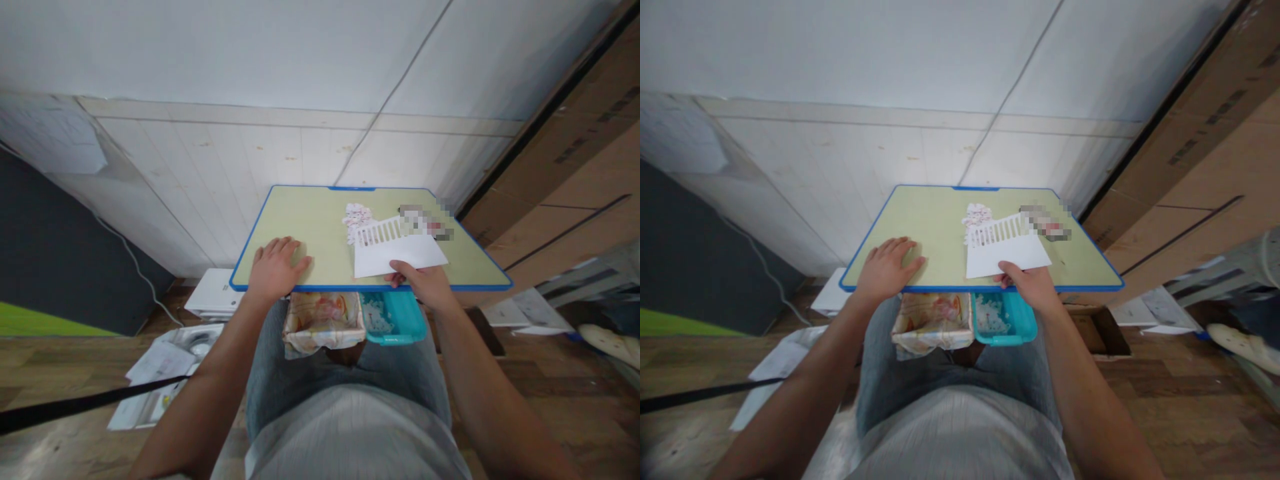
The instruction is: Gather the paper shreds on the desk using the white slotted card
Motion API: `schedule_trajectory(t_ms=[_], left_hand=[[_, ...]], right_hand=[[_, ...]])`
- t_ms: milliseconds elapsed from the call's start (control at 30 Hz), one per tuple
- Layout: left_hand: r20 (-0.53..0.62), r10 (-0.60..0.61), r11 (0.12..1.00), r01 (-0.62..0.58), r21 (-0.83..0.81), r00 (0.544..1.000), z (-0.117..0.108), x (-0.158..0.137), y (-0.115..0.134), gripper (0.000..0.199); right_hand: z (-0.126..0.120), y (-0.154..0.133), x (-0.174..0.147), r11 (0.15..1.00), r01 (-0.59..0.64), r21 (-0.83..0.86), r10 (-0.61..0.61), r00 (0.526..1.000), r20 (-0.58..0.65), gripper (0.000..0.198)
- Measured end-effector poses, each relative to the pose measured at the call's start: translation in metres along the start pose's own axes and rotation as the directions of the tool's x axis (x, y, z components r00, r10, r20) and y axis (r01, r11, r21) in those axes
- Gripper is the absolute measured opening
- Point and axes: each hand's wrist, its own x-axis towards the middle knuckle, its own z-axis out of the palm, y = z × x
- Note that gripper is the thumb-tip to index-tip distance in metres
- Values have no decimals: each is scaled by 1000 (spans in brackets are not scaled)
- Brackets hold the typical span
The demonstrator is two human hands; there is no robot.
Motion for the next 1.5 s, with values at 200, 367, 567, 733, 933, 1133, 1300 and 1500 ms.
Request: schedule_trajectory(t_ms=[200, 367, 567, 733, 933, 1133, 1300, 1500], left_hand=[[-14, -2, 1000, 2, 0, 1000, 2, 0, -2, 53], [-9, 2, 1000, -2, -2, 1000, 1, 0, -1, 55], [-16, -3, 1000, 3, 2, 1000, 2, -1, -1, 54], [-9, -8, 1000, 8, 1, 1000, 1, 0, -1, 51], [2, -6, 1000, 6, -3, 1000, -1, 0, 0, 52], [14, -5, 1000, 5, 12, 1000, 0, 0, -1, 56], [1, 2, 1000, -2, 12, 1000, 1, 0, -1, 56], [-17, 1, 1000, -1, 6, 1000, 3, 0, -2, 53]], right_hand=[[-4, -4, 0, 998, 2, 62, -4, 999, 41, 48], [-4, -3, 0, 1000, 15, 20, -16, 999, 44, 58], [-4, 1, -2, 999, 20, 44, -22, 999, 41, 54], [-6, 8, 16, 981, 51, 190, -14, 981, -191, 44], [-11, 17, 31, 990, 76, 123, -34, 949, -315, 40], [-10, 19, 28, 993, 86, 86, -50, 933, -356, 34], [-9, 17, 25, 996, 77, 45, -57, 932, -357, 29], [-11, 11, 18, 997, 79, 26, -69, 961, -268, 30]])
